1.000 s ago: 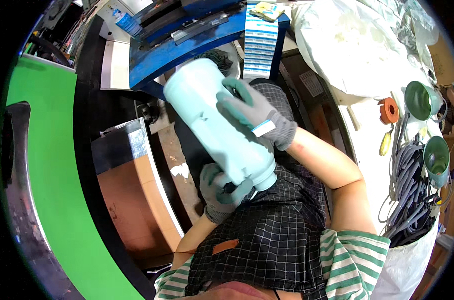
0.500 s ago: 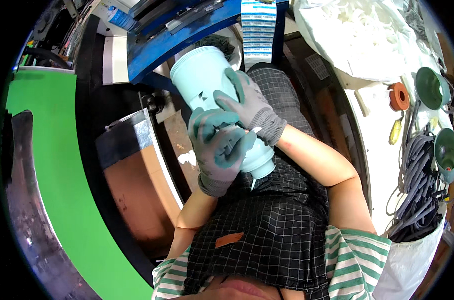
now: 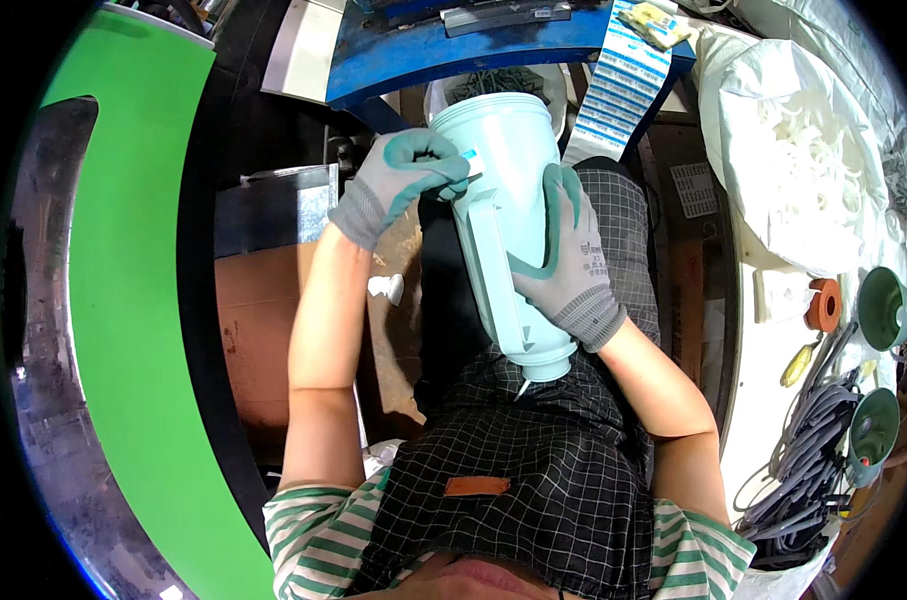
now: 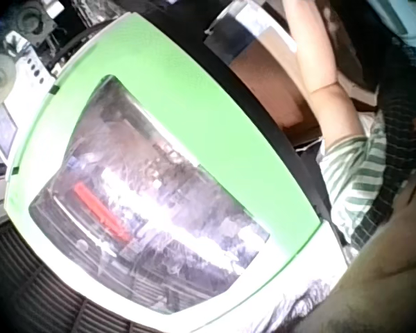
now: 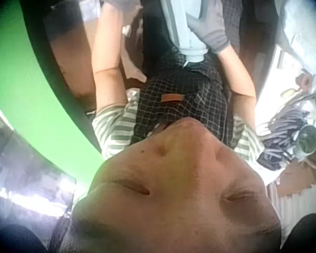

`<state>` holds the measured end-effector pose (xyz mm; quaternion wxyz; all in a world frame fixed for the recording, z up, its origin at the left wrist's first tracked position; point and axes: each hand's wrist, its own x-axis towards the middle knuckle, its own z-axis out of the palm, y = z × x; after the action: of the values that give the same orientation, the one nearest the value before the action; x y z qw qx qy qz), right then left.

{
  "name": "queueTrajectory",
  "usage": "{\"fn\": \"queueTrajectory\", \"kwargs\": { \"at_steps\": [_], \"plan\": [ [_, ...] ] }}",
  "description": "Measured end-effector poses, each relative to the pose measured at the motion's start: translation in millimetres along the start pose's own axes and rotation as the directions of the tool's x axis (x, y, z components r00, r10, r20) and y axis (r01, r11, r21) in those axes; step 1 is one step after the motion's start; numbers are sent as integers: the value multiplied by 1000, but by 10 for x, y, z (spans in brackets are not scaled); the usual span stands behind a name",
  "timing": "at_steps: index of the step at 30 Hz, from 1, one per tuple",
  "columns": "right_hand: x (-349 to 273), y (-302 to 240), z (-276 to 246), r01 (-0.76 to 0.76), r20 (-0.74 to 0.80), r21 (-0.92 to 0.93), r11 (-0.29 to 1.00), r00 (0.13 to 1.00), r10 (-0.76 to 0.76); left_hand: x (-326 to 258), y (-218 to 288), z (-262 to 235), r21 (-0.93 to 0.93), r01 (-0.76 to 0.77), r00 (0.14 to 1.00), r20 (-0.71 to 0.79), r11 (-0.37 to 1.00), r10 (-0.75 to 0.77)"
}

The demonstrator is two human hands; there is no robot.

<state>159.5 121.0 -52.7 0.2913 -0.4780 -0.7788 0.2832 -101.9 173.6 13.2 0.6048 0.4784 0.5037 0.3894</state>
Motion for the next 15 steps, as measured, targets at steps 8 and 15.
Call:
{"fn": "queueTrajectory", "kwargs": {
  "at_steps": [8,15],
  "plan": [
    [0,-62,2,20,-4,-65,998,1000,-20,208,159,30,179,128,990,27,975,-135],
    [-22,-93,33,6,7,-104,995,1000,-5,195,49,-17,272,96,995,-7,958,-97]
  ]
}}
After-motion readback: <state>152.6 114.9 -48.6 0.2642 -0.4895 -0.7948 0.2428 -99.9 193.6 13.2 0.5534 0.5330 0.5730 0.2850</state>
